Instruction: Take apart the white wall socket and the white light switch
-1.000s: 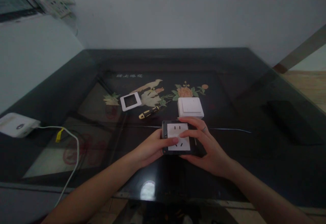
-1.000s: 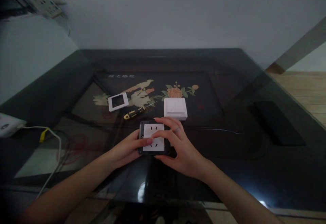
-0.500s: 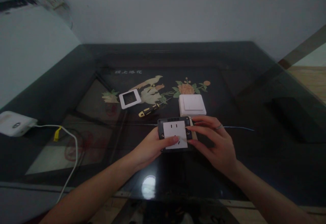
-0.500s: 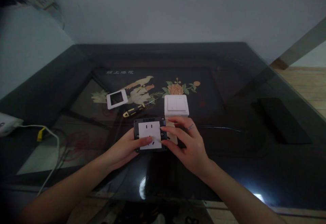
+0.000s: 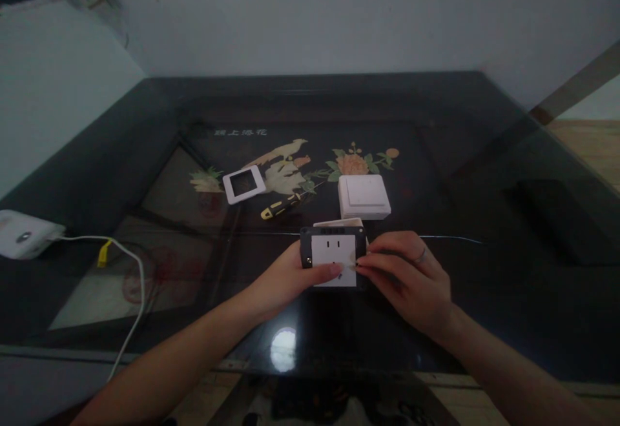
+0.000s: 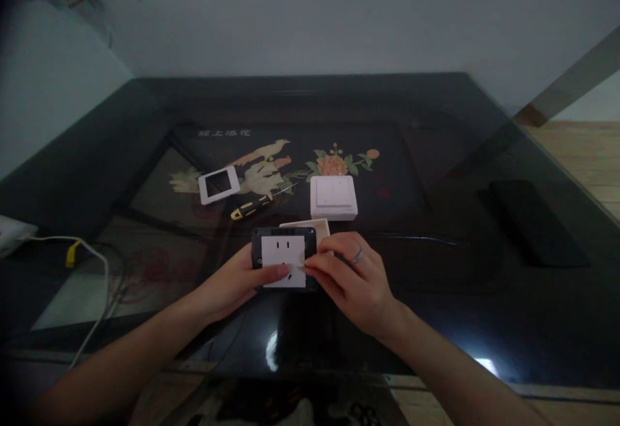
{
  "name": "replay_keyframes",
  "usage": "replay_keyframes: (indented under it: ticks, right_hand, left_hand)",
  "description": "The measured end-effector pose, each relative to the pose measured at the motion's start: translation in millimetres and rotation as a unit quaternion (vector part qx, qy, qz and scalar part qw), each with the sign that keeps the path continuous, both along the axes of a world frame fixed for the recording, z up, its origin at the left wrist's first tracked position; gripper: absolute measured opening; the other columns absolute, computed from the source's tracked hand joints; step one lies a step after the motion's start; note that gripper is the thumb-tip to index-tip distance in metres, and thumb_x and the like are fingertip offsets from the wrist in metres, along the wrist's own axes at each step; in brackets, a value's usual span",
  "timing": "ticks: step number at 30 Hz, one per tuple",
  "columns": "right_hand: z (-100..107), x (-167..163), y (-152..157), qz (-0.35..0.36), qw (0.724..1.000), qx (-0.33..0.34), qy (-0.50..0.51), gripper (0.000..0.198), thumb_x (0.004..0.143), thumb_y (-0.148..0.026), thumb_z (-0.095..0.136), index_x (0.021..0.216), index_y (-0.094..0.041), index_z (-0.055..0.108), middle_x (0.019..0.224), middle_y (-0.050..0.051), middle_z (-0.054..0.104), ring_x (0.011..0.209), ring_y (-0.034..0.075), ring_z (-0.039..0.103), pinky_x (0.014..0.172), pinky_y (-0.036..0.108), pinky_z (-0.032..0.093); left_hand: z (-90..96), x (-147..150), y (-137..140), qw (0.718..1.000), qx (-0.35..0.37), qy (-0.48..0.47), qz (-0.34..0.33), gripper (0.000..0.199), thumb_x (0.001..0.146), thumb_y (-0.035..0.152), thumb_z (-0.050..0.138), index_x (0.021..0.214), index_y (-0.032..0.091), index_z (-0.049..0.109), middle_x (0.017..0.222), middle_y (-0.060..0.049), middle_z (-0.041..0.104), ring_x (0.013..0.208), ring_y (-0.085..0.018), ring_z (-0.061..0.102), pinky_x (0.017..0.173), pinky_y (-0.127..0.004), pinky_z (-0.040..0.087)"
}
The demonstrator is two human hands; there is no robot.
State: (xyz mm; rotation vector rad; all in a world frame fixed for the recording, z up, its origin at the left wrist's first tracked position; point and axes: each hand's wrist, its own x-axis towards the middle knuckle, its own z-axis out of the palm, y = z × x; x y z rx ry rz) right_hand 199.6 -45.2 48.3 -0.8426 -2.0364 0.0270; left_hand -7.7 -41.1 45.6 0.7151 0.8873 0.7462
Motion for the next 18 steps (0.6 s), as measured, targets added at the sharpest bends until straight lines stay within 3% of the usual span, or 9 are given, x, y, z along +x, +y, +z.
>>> replay_keyframes:
  ticks: [6, 13, 16, 18]
  right_hand:
    - [-1, 1, 3, 0.03, 0.998, 0.048, -0.025, 0.008, 0.088, -0.009, 0.067, 0.094, -0.015, 0.066, 0.082, 0.005, 0.069, 0.077, 0.014, 0.064, 0.069, 0.027, 0.057]
    - [1, 4, 0, 0.06, 0.997, 0.037, -0.008, 0.01, 0.089, -0.009, 0.065, 0.097, -0.016, 0.062, 0.084, 0.006, 0.07, 0.08, 0.014, 0.067, 0.07, 0.026, 0.058]
    - [3, 4, -6, 0.069, 0.996, -0.041, 0.042, 0.009, 0.092, -0.012, 0.062, 0.097, -0.019, 0.059, 0.093, 0.005, 0.073, 0.085, 0.013, 0.07, 0.073, 0.026, 0.059]
    - [4, 3, -8, 0.062, 0.973, -0.169, 0.147, 0.01, 0.094, -0.014, 0.059, 0.098, -0.022, 0.058, 0.1, 0.003, 0.075, 0.087, 0.012, 0.072, 0.074, 0.024, 0.059]
  left_hand:
    - [-1.9, 1, -1, 0.998, 0.047, 0.031, -0.001, 0.041, 0.07, 0.024, 0.085, 0.107, 0.018, 0.07, 0.103, -0.005, 0.077, 0.091, -0.02, 0.071, 0.09, -0.036, 0.053]
    - [-3.4, 3, -3, 0.998, 0.055, 0.04, 0.005, 0.042, 0.068, 0.026, 0.086, 0.105, 0.018, 0.067, 0.098, -0.004, 0.077, 0.088, -0.02, 0.072, 0.086, -0.036, 0.056]
    - [-2.9, 3, -2, 0.997, 0.062, 0.046, 0.007, 0.044, 0.068, 0.026, 0.086, 0.106, 0.018, 0.066, 0.101, -0.005, 0.077, 0.091, -0.022, 0.072, 0.088, -0.038, 0.056]
    - [-2.7, 4, -1, 0.996, 0.071, 0.05, 0.015, 0.047, 0.068, 0.025, 0.086, 0.109, 0.018, 0.064, 0.104, -0.006, 0.076, 0.095, -0.023, 0.072, 0.088, -0.038, 0.056]
